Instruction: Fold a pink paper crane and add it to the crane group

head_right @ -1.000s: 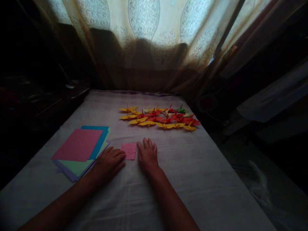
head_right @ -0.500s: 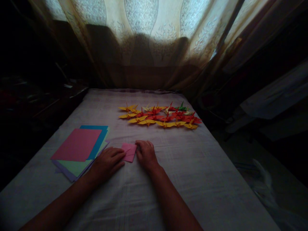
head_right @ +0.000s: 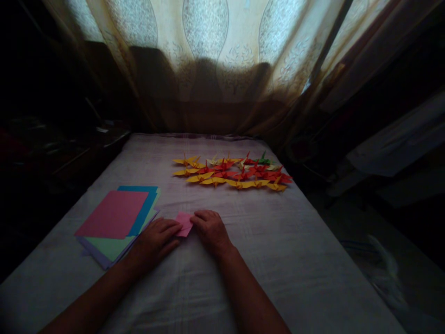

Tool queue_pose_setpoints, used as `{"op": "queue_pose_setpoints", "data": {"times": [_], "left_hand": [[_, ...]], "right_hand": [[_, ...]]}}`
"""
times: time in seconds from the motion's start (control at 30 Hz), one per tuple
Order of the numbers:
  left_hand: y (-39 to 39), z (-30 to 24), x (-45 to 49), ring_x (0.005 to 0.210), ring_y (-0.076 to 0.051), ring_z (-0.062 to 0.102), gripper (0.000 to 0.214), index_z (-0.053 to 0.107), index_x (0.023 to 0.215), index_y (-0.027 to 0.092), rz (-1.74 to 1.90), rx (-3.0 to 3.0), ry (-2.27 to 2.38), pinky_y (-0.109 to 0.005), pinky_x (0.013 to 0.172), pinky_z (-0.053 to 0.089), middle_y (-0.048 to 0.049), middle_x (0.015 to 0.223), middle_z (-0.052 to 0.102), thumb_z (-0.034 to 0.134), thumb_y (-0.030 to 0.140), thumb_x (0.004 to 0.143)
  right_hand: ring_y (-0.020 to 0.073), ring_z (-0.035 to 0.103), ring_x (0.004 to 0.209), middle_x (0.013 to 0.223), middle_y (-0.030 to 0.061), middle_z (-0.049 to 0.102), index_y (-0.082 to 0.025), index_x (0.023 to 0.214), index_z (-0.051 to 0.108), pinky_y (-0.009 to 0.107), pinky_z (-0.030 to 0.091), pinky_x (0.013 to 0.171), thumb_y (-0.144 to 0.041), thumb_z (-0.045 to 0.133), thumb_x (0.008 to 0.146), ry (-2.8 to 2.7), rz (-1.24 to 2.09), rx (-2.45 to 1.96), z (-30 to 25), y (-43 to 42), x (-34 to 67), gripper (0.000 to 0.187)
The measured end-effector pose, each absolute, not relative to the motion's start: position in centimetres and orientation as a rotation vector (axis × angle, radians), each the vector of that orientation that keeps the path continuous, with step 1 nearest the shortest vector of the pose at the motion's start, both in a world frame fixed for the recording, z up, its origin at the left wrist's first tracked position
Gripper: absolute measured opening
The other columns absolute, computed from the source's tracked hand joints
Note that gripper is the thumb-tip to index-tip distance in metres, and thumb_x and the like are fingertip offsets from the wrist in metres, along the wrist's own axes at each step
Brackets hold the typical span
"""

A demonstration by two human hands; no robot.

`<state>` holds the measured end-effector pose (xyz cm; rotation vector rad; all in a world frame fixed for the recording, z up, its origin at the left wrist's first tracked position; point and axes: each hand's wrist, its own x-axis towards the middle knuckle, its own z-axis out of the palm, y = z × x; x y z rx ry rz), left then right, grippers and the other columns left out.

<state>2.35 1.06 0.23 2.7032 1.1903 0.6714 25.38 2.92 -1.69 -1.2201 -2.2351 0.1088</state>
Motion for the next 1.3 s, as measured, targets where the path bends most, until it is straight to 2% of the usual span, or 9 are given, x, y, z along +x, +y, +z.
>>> {"op": "queue_pose_setpoints", "data": {"times": [0.1,0.27,0.43,0.53,0.73,0.9,1.0,1.1,1.3], "left_hand": [[1.0,0.3,2.4,0.097,-0.023,0.065,0.024,0.066,0.111,0.02,0.761,2.644,1.186,-0.044,0.095,0.048,-0.009,0.107,0.071,0.048,0.031,0.098],[1.7,1.3,2.3,0.087,-0.018,0.068,0.026,0.067,0.106,0.021,0.892,2.242,1.185,-0.031,0.081,0.053,-0.0051,0.097,0.074,0.045,0.032,0.097],[3.5,2.4,2.8,0.075,-0.018,0.067,0.035,0.06,0.118,0.017,0.793,1.829,1.193,-0.027,0.067,0.052,-0.0037,0.088,0.072,0.048,0.038,0.092],[4.4,2.1,3.5,0.063,-0.016,0.064,0.041,0.052,0.129,0.016,0.691,1.829,1.269,-0.024,0.058,0.048,-0.0002,0.075,0.068,0.046,0.033,0.092],[4.5,1.1,5.3,0.082,-0.024,0.067,0.04,0.053,0.134,0.018,0.397,2.432,1.638,-0.034,0.075,0.049,-0.0089,0.09,0.071,0.048,0.025,0.094],[4.4,0.7,5.8,0.1,-0.03,0.061,0.04,0.054,0.133,0.014,0.409,2.599,1.658,-0.044,0.089,0.047,-0.0152,0.107,0.068,0.049,0.024,0.094],[4.5,0.2,5.1,0.109,-0.028,0.058,0.031,0.063,0.122,0.017,0.568,2.644,1.56,-0.044,0.094,0.047,-0.0141,0.118,0.066,0.051,0.022,0.093],[4.4,-0.3,3.7,0.119,-0.026,0.055,0.029,0.068,0.111,0.024,0.647,2.726,1.228,-0.044,0.1,0.043,-0.0075,0.124,0.066,0.05,0.014,0.092],[3.6,-0.4,2.0,0.129,-0.028,0.051,0.037,0.059,0.13,0.026,0.444,2.72,1.006,-0.053,0.11,0.031,-0.0055,0.134,0.062,0.047,0.019,0.095]], "right_hand": [[0.021,0.064,0.102,0.109,0.0083,0.071,-0.025,0.105,0.071,0.037,0.048,0.09,-0.023,0.06,0.09,-2.213,0.1,-1.197,-1.3,2.6,25.2,0.019],[0.0208,0.065,0.097,0.103,0.0085,0.073,-0.022,0.096,0.071,0.036,0.05,0.088,-0.025,0.052,0.091,-2.005,0.329,-1.167,0.1,2.1,24.5,0.019],[0.0157,0.067,0.071,0.083,0.0019,0.072,-0.021,0.106,0.066,0.025,0.052,0.065,-0.033,0.049,0.091,-1.708,0.817,-1.249,0.7,2.1,23.6,0.026],[0.0151,0.063,0.06,0.071,-0.0009,0.069,-0.02,0.11,0.064,0.024,0.048,0.057,-0.033,0.051,0.088,-1.638,0.828,-1.383,0.2,2.2,23.4,0.029],[0.0197,0.066,0.083,0.09,0.0049,0.073,-0.022,0.103,0.069,0.029,0.046,0.079,-0.023,0.054,0.088,-1.844,0.374,-1.606,-0.9,2.4,23.4,0.021],[0.021,0.062,0.086,0.094,0.0061,0.072,-0.022,0.099,0.07,0.032,0.045,0.082,-0.021,0.054,0.09,-1.918,0.23,-1.627,-1.3,2.7,23.5,0.018],[0.0223,0.06,0.087,0.094,0.007,0.07,-0.021,0.097,0.069,0.034,0.044,0.082,-0.021,0.055,0.091,-1.938,0.177,-1.612,-1.5,2.9,23.5,0.016],[0.0228,0.058,0.089,0.095,0.0074,0.069,-0.021,0.098,0.069,0.035,0.045,0.083,-0.019,0.055,0.09,-1.941,0.158,-1.572,-1.4,2.7,23.7,0.017],[0.0235,0.057,0.103,0.108,0.0064,0.069,-0.022,0.101,0.07,0.037,0.045,0.09,-0.01,0.057,0.081,-2.099,0.196,-1.279,-0.5,0.9,24.3,0.027]]}}
